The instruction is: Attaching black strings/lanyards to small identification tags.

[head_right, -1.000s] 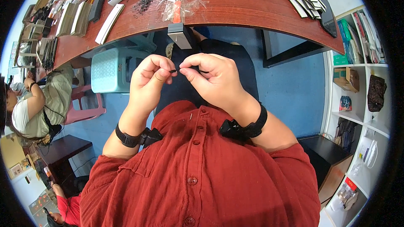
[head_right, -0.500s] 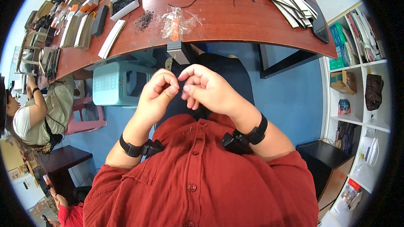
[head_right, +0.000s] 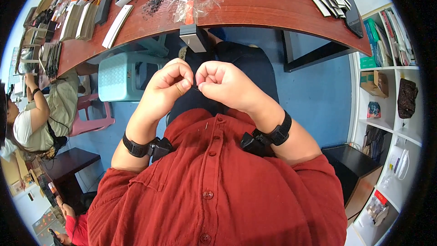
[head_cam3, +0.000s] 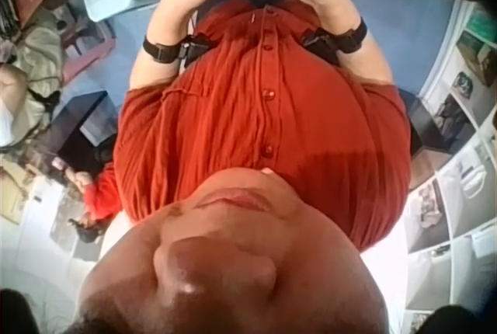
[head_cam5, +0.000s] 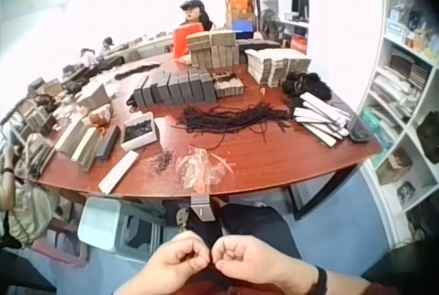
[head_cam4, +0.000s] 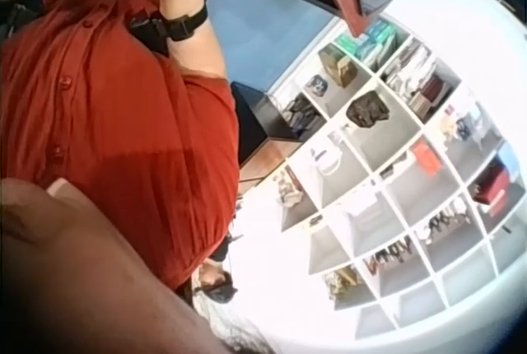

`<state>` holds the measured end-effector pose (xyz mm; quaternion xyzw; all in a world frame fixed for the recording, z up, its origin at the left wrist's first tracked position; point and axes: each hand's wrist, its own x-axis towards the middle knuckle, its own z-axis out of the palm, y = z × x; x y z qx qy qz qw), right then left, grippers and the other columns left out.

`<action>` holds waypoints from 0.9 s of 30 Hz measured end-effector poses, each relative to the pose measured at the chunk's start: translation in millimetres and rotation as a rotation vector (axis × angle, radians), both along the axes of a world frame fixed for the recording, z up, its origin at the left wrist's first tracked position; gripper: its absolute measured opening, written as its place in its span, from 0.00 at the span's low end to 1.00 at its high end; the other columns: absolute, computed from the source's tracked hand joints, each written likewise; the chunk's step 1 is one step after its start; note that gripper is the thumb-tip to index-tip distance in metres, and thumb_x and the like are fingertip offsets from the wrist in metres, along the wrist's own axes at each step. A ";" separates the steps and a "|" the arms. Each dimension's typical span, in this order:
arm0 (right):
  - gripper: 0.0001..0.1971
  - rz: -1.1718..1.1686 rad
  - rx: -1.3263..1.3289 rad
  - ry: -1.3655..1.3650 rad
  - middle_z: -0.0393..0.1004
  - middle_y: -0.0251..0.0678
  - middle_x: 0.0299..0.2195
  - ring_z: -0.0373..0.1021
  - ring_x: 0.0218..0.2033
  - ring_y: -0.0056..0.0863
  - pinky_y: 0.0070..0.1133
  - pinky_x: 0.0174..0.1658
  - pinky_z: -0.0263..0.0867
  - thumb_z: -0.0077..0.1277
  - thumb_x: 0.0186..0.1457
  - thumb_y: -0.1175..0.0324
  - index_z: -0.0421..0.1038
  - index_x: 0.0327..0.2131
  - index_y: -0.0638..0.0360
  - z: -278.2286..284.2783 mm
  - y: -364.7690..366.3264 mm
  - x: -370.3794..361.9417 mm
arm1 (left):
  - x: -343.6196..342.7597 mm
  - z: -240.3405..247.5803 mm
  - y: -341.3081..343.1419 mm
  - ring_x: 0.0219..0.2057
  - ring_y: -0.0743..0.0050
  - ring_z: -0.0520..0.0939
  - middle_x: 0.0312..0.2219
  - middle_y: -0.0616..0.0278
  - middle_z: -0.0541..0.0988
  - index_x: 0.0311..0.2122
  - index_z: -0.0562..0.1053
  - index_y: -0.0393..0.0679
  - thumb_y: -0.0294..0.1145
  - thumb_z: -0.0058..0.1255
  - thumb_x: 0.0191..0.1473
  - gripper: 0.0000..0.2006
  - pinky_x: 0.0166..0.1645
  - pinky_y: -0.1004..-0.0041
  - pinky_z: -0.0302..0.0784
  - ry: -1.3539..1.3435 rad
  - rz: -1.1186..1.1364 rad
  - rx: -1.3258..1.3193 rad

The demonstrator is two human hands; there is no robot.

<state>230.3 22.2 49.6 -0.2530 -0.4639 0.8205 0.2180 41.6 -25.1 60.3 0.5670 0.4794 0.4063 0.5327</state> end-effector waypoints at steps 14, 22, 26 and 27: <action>0.02 -0.008 0.033 -0.109 0.64 0.19 0.21 0.57 0.21 0.07 0.09 0.24 0.54 0.50 0.53 0.74 0.71 0.31 0.58 1.1 5.3 -2.2 | -3.4 -6.3 -1.9 0.30 0.81 0.67 0.29 0.67 0.68 0.30 0.67 0.40 0.23 0.45 0.55 0.02 0.36 0.80 0.65 0.032 0.087 0.048; 0.10 -0.104 -0.103 0.279 0.74 0.31 0.36 0.66 0.25 0.12 0.10 0.27 0.61 0.46 0.58 0.66 0.72 0.37 0.63 -13.2 15.5 7.0 | -14.7 -41.1 1.0 0.29 0.80 0.70 0.29 0.67 0.70 0.31 0.66 0.40 0.24 0.43 0.57 0.03 0.36 0.79 0.68 0.196 0.010 -0.083; 0.10 -0.239 0.068 0.187 0.74 0.40 0.41 0.68 0.27 0.16 0.12 0.26 0.62 0.47 0.57 0.71 0.71 0.41 0.63 -31.2 15.1 -14.4 | -7.2 -57.0 4.8 0.28 0.77 0.71 0.26 0.64 0.69 0.31 0.67 0.39 0.23 0.44 0.55 0.01 0.34 0.75 0.69 0.331 -0.002 -0.065; 0.11 -0.285 0.027 0.211 0.74 0.40 0.42 0.69 0.29 0.17 0.12 0.26 0.62 0.47 0.57 0.74 0.71 0.43 0.63 -33.7 16.1 -18.0 | -7.5 -59.2 6.7 0.28 0.76 0.71 0.26 0.64 0.69 0.32 0.67 0.38 0.23 0.44 0.55 0.01 0.34 0.75 0.69 0.354 0.007 -0.050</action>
